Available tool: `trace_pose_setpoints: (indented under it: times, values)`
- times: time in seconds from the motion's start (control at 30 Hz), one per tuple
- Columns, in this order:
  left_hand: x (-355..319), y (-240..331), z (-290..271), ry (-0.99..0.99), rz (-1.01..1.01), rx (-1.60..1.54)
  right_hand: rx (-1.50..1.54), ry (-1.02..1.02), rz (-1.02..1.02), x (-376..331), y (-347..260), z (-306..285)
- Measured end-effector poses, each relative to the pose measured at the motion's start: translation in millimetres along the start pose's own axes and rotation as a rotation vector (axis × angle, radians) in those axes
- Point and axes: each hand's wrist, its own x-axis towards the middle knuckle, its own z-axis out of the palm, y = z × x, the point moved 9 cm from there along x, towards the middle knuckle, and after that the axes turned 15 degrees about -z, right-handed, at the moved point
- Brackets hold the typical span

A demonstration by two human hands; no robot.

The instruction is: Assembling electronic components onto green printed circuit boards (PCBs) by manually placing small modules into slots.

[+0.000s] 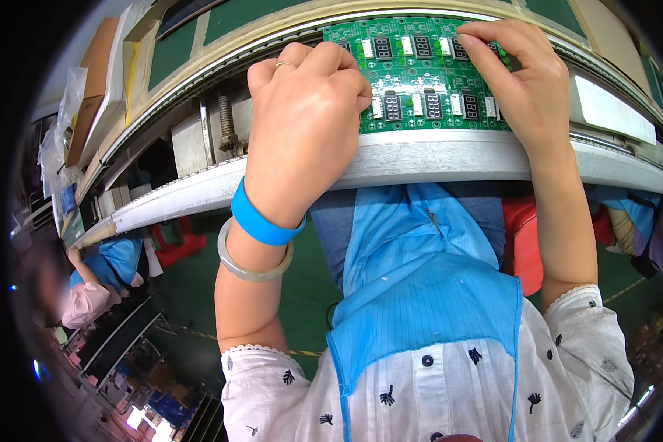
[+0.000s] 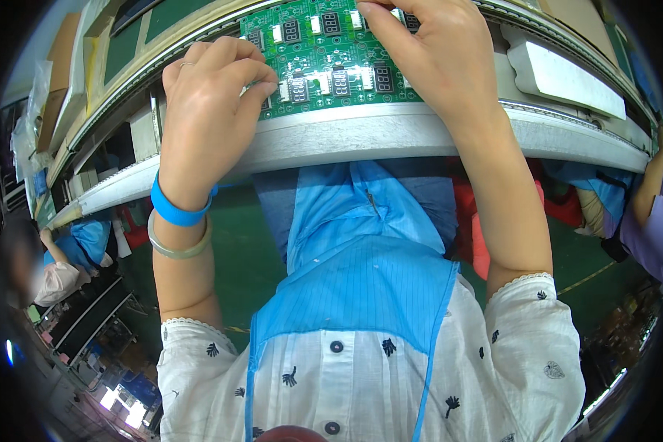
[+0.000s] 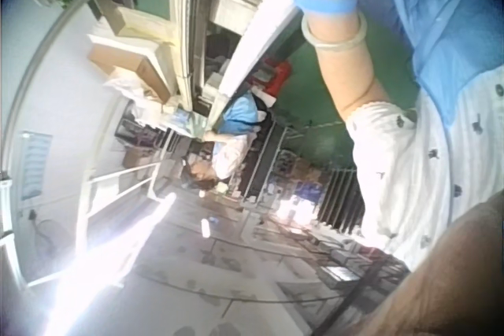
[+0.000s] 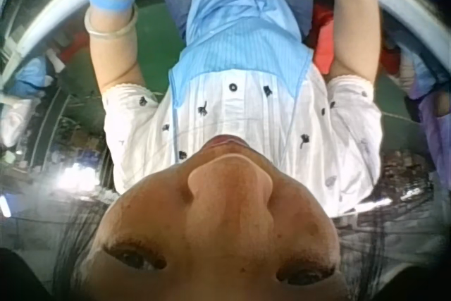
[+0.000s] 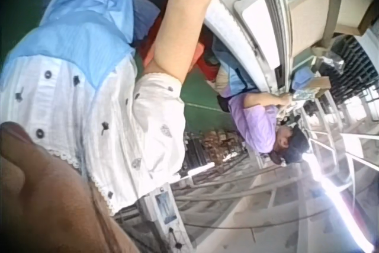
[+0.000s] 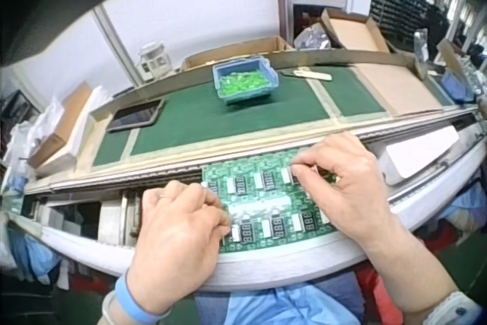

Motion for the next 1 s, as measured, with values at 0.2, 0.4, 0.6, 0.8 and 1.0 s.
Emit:
trace_pose_setpoints:
  times: [0.2, 0.4, 0.6, 0.8, 1.0]
  values:
    - [0.7, 8.3, -1.4, 0.001, 0.018, 0.087, 0.001, 0.006, 0.001, -1.0, 1.2, -2.5]
    - [2.7, 13.7, -1.5, -0.001, 0.025, 0.145, 0.024, 0.019, 0.071, 10.0, -10.0, -11.9]
    - [1.3, 20.4, -3.0, 0.067, 0.104, 0.148, 0.095, 0.045, 0.138, 15.1, -13.7, -18.4]
    - [0.5, 15.4, -3.4, 0.045, 0.055, 0.090, 0.101, 0.040, 0.145, 13.1, -14.1, -19.1]
    - [2.2, 7.2, 0.2, -0.004, 0.000, 0.055, 0.122, 0.026, 0.167, 12.4, -10.6, -14.0]
